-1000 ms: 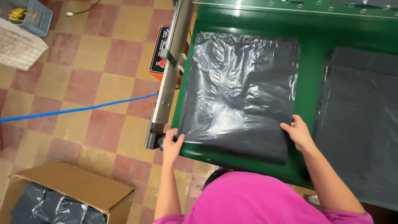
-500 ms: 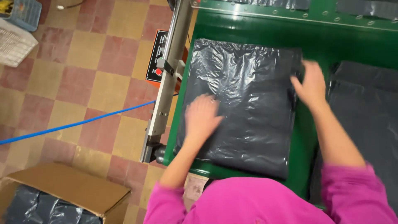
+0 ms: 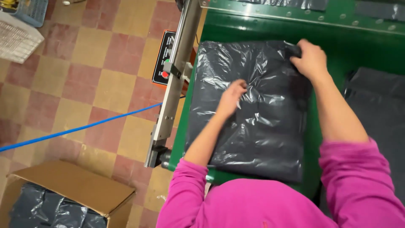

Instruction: Folding and stacking finished plastic bags from a conveyor belt, then adjusting the film roll on a bag-making machine.

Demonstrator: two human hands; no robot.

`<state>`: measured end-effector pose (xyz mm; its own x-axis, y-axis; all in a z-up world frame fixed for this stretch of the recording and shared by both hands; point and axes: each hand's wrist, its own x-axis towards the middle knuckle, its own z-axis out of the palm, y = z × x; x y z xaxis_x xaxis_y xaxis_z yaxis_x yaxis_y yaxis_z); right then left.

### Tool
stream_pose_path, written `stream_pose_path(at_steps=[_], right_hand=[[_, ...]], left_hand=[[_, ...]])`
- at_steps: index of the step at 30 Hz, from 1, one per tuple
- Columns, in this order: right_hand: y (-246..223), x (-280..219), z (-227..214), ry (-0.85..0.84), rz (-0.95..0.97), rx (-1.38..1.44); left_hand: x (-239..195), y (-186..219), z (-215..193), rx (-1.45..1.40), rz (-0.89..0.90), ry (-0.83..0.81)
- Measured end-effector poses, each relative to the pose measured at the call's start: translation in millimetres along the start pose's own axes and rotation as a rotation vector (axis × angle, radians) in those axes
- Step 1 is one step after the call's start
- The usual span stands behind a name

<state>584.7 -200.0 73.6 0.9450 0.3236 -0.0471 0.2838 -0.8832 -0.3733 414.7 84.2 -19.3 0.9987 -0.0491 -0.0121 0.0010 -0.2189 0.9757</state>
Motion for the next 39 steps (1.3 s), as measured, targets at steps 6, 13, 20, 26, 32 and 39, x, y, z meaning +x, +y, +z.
stream_pose_path(at_steps=[6, 13, 20, 26, 32, 39], right_hand=[[-121.1, -237.1, -55.2, 0.406, -0.465, 0.099], [-101.2, -374.9, 31.8, 0.21, -0.322, -0.009], [-158.3, -330.4, 1.7, 0.157, -0.376, 0.156], [-193.8, -234.6, 111.2, 0.417, -0.287, 0.349], [-118.5, -274.8, 105.4, 0.219, -0.026, -0.042], [-181.7, -334.6, 68.5, 0.16, -0.066, -0.034]], left_hand=[[-41.2, 8.3, -135.2, -0.957, -0.636, -0.305], [-98.9, -60.7, -175.0, -0.64, -0.519, -0.095], [-136.3, 112.5, -81.1, 0.807, -0.183, 0.442], [-139.4, 32.9, 22.3, 1.212, 0.321, 0.297], [-239.9, 74.3, -60.5, 1.026, 0.022, 0.083], [-310.1, 60.8, -131.8, 1.055, 0.318, -0.193]])
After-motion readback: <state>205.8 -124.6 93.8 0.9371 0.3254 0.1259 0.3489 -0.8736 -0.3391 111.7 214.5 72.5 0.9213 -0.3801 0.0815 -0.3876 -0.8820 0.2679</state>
